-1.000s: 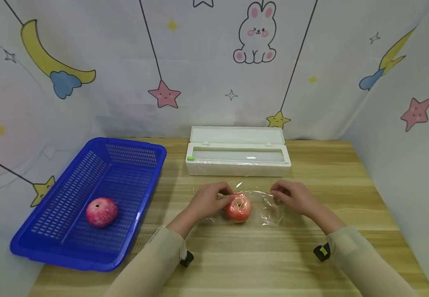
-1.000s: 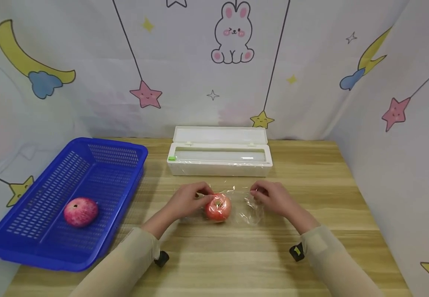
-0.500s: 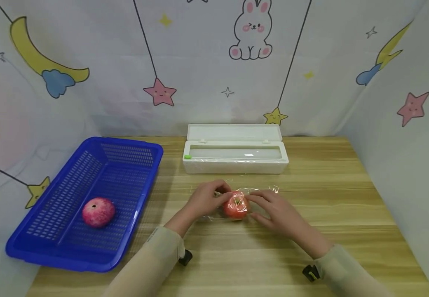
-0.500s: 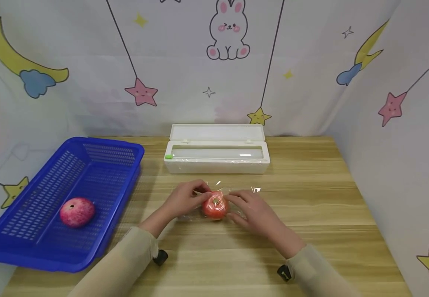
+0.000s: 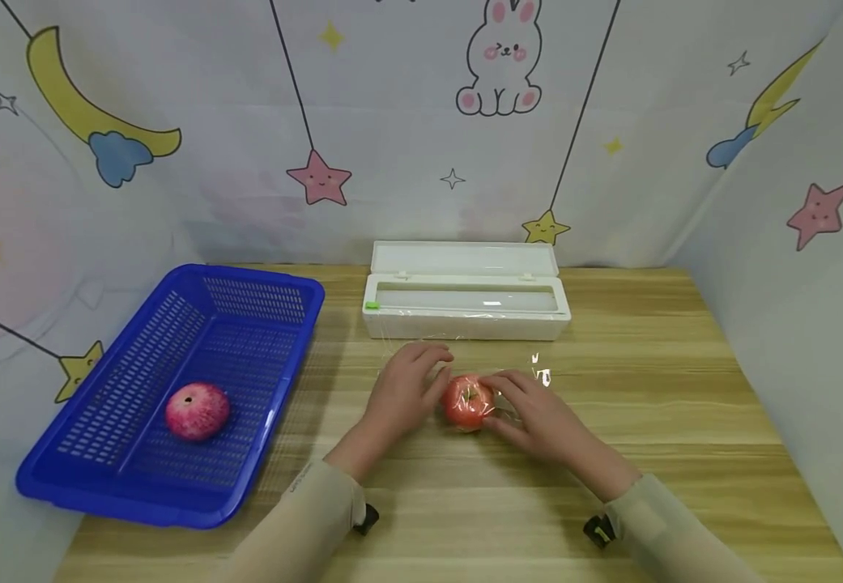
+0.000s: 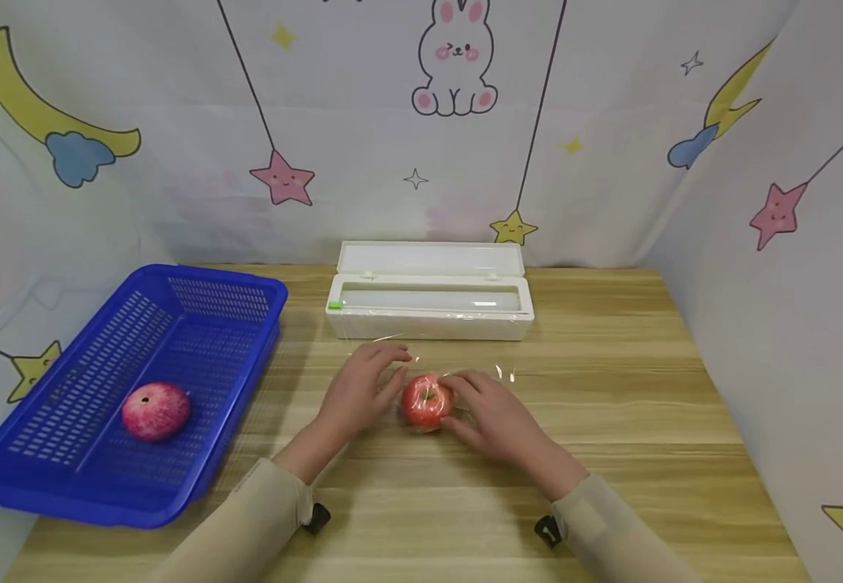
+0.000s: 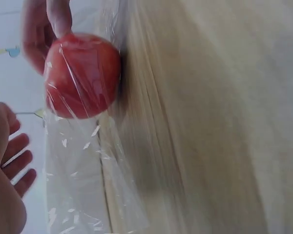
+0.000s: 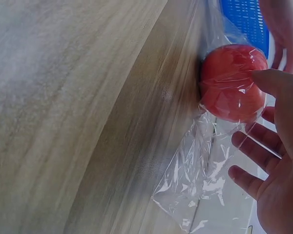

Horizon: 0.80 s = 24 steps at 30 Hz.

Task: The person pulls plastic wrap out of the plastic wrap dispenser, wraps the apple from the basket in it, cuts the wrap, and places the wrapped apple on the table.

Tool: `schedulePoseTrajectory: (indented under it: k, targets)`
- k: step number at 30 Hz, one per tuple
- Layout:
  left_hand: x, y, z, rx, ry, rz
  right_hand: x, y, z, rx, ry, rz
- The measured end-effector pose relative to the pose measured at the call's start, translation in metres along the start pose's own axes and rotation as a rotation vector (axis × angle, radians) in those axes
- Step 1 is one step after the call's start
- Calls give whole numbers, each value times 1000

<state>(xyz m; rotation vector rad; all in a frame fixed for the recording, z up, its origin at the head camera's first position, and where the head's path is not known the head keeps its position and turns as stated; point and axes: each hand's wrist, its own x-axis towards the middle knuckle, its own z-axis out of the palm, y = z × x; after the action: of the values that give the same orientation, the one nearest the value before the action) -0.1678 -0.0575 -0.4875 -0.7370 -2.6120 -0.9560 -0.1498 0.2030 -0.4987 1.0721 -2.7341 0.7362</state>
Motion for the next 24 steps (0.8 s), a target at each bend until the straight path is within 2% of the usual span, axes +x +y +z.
schedulePoseTrajectory:
  k: [3,5,7,10,12,18,24]
  targets:
    - [-11,8,-4,108,76,161,2,-1,-2,10,-6,2]
    - [-17,11,-3,169,55,245,2,-1,-3,15,-8,9]
    - [-24,12,1,209,-6,276,2,-1,-4,18,-11,15]
    - [-31,11,6,254,-75,283,2,-1,-4,28,-6,13]
    - [-34,9,9,269,-97,269,2,-1,-4,33,-3,9]
    - [-38,4,14,294,-115,254,1,0,0,57,-6,20]
    - [-36,1,17,259,-130,209,0,0,2,65,0,37]
